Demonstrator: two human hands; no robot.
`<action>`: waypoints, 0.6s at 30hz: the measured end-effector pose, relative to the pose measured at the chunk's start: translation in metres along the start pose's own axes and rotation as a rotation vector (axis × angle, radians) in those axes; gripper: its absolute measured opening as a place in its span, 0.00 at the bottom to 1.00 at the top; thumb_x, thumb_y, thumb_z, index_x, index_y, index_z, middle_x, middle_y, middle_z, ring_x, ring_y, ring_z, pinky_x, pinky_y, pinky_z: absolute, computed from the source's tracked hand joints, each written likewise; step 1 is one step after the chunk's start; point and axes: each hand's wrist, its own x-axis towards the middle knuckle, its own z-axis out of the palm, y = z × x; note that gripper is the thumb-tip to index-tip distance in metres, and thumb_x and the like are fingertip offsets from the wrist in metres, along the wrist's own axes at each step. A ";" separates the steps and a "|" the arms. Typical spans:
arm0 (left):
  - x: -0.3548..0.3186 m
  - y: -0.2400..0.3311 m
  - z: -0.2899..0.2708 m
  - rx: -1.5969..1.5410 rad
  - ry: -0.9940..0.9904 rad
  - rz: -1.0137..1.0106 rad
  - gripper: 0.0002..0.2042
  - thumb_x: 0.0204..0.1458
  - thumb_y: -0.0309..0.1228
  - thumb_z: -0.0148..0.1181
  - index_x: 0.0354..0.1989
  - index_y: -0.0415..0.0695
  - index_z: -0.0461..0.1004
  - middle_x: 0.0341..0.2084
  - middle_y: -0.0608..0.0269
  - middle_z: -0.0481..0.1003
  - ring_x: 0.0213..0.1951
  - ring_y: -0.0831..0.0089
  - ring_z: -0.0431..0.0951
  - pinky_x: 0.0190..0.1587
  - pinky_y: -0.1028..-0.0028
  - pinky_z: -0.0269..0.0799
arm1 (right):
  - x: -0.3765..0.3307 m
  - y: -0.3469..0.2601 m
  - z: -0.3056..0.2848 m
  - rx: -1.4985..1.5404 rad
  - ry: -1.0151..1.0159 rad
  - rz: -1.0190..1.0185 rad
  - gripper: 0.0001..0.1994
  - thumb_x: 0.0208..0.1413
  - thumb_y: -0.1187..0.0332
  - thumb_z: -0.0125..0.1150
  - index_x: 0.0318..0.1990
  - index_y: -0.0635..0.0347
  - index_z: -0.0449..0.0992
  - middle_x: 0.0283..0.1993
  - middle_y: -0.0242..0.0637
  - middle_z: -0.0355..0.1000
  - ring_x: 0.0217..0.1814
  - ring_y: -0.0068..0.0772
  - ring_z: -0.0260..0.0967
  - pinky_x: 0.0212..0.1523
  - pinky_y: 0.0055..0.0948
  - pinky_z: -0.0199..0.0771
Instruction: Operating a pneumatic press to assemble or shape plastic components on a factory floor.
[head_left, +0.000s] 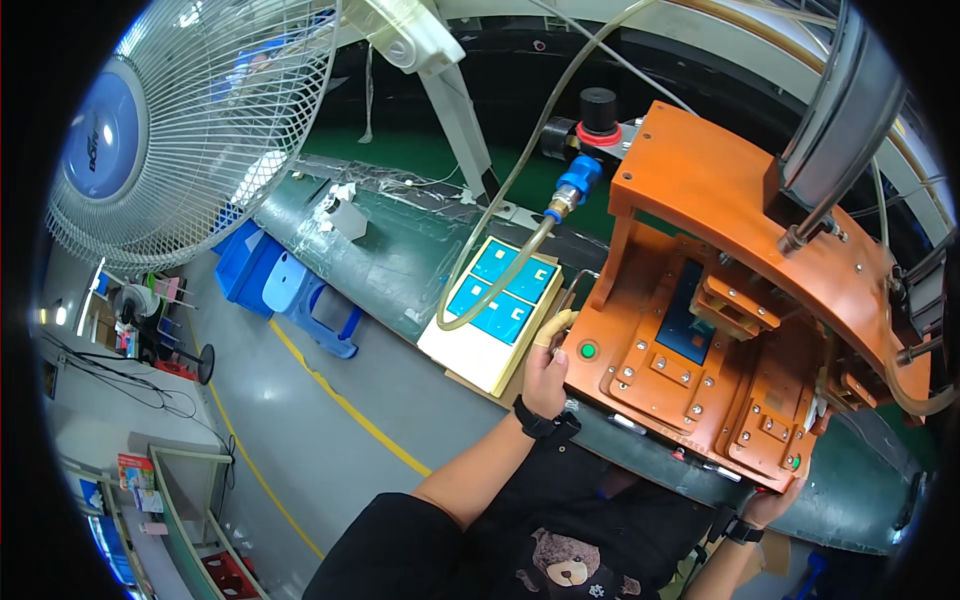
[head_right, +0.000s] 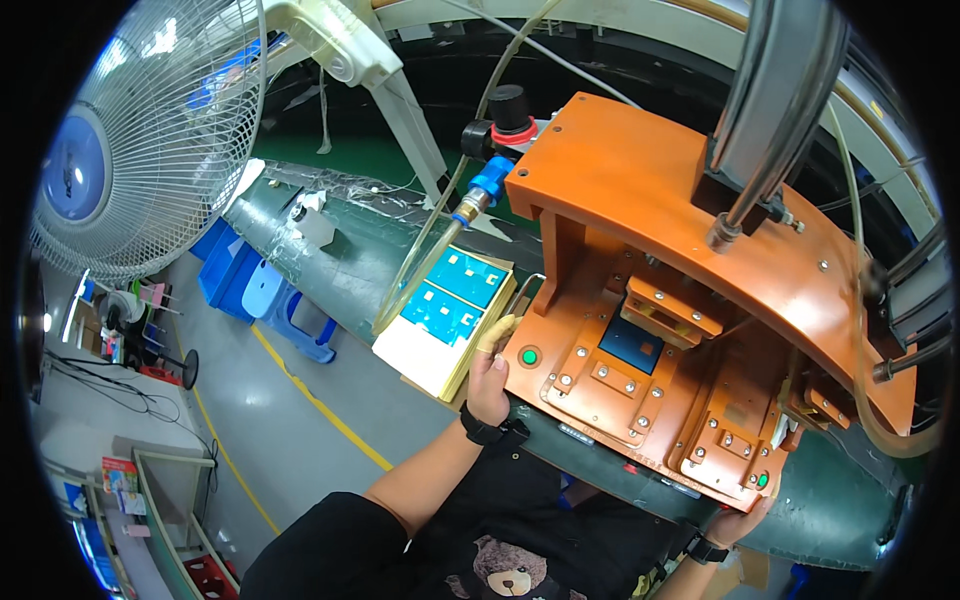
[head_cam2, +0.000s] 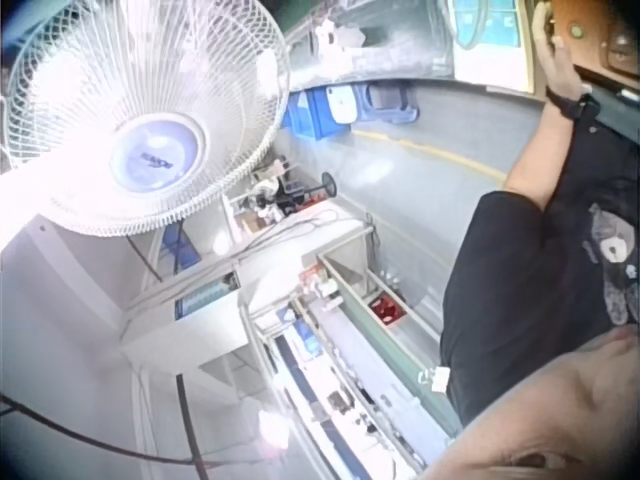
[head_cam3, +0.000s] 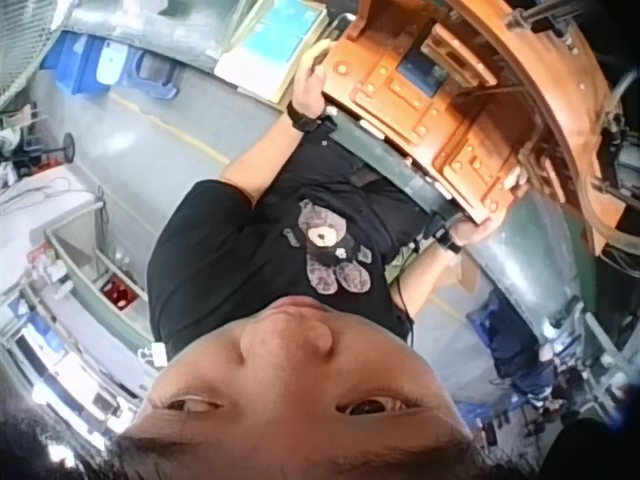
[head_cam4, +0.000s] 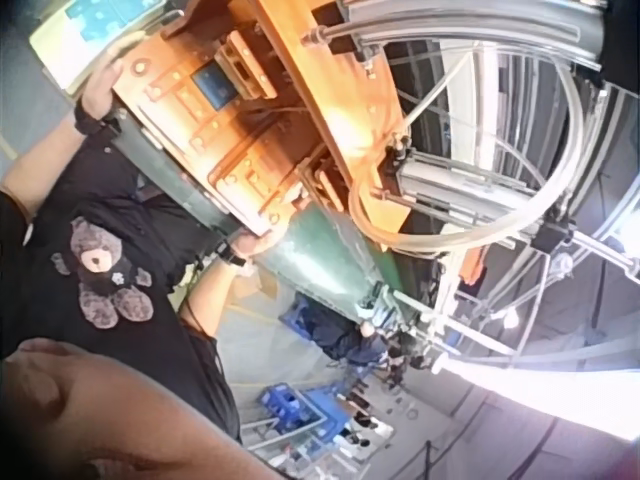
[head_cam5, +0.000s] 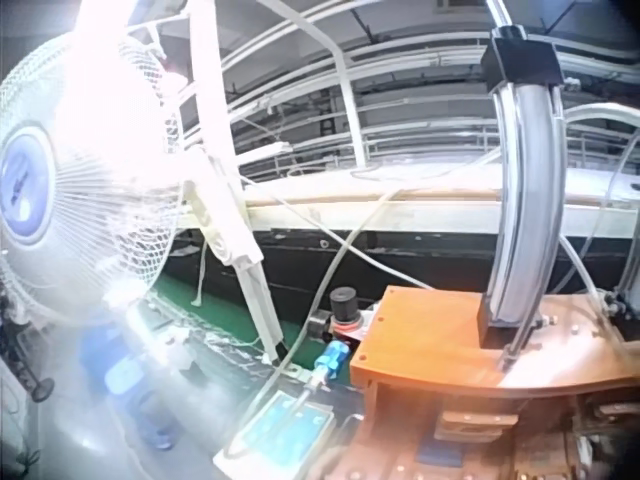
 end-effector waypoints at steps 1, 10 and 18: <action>-0.001 -0.001 -0.001 0.001 0.012 -0.013 0.25 0.59 0.29 0.41 0.65 0.31 0.55 0.60 0.50 0.64 0.62 0.64 0.64 0.65 0.65 0.54 | 0.000 -0.001 0.003 0.006 0.003 0.008 0.31 0.65 0.49 0.38 0.65 0.67 0.57 0.61 0.45 0.64 0.62 0.38 0.65 0.60 0.38 0.67; -0.001 0.005 0.002 0.045 0.039 0.007 0.24 0.59 0.31 0.43 0.63 0.31 0.57 0.59 0.49 0.65 0.61 0.62 0.64 0.65 0.65 0.55 | -0.001 -0.005 0.012 0.013 0.012 -0.085 0.29 0.64 0.53 0.40 0.63 0.69 0.58 0.59 0.46 0.65 0.59 0.37 0.66 0.58 0.36 0.67; -0.007 -0.008 0.000 0.079 0.027 -0.005 0.23 0.61 0.33 0.39 0.61 0.29 0.59 0.58 0.47 0.66 0.60 0.60 0.66 0.63 0.63 0.58 | -0.002 -0.003 0.004 -0.056 -0.031 -0.146 0.28 0.64 0.54 0.45 0.61 0.70 0.61 0.57 0.43 0.66 0.59 0.35 0.65 0.61 0.35 0.63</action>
